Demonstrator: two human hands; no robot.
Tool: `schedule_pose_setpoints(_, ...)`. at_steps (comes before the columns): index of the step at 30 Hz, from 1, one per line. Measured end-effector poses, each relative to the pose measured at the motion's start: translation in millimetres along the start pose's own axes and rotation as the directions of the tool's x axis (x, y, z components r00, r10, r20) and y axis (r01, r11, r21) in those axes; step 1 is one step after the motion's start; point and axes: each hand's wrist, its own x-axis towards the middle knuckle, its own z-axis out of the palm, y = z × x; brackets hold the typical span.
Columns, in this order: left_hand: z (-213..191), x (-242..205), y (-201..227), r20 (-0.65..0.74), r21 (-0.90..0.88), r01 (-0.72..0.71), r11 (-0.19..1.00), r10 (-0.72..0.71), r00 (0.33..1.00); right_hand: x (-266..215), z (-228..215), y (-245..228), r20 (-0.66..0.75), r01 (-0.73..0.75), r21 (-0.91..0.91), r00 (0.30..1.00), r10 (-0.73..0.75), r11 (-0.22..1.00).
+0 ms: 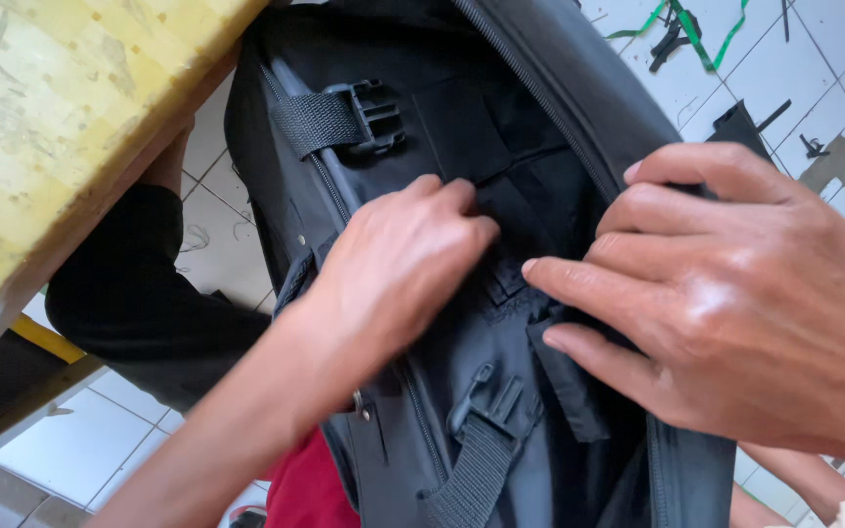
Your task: The person hammers a small black leather patch on a workbench, then picks up a black backpack to inspect a torn interior pocket. They measure a leather piece with a ruler and place it over the damaged area to check the fit.
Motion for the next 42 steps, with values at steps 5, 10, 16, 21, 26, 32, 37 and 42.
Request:
schedule_pose_setpoints(5, 16.6, 31.8, -20.9, 0.232, -0.378, -0.032, 0.925, 0.129, 0.964, -2.0, -0.7, 8.0, -0.037, 0.019, 0.073, 0.999, -0.017, 0.997)
schedule_pose_setpoints(10, 10.8, 69.3, -14.8, 0.529, -0.243, 0.046, 0.969, 0.093, 0.843, -2.7, 0.0, 10.6, -0.055, 0.041, 0.111, 0.998, -0.035, 0.993)
schedule_pose_setpoints(16, 34.4, 65.4, -34.9, 0.551, -0.386, 0.000, 0.922, 0.231, 0.802, -8.8, -0.8, 13.4, -0.052, -0.002, 0.157, 0.999, 0.011, 0.988)
schedule_pose_setpoints(21, 34.9, 55.9, -35.4, 0.493, -0.442, -0.021, 0.897, 0.263, 0.829, -11.3, -0.1, 13.8, -0.042, -0.005, 0.169, 0.999, 0.012, 0.986)
schedule_pose_setpoints(26, 37.7, 51.0, -33.1, 0.459, -0.354, 0.022, 0.935, 0.153, 0.875, -9.3, -0.7, 12.1, -0.025, -0.031, 0.160, 0.999, 0.036, 0.987)
schedule_pose_setpoints(32, 40.6, 45.5, -35.8, 0.397, -0.420, 0.001, 0.907, 0.183, 0.899, -9.1, 1.1, 10.3, -0.027, -0.033, 0.193, 0.999, 0.039, 0.981)
schedule_pose_setpoints(37, 46.6, 43.9, -45.2, 0.292, -0.587, -0.068, 0.807, 0.289, 0.912, -8.0, 0.5, 9.5, -0.023, -0.027, 0.192, 0.999, 0.032, 0.981)
schedule_pose_setpoints(42, 49.4, 39.5, -50.1, 0.183, -0.725, -0.077, 0.685, 0.299, 0.937, -7.3, -0.7, 8.3, -0.028, -0.033, 0.188, 0.999, 0.039, 0.982)
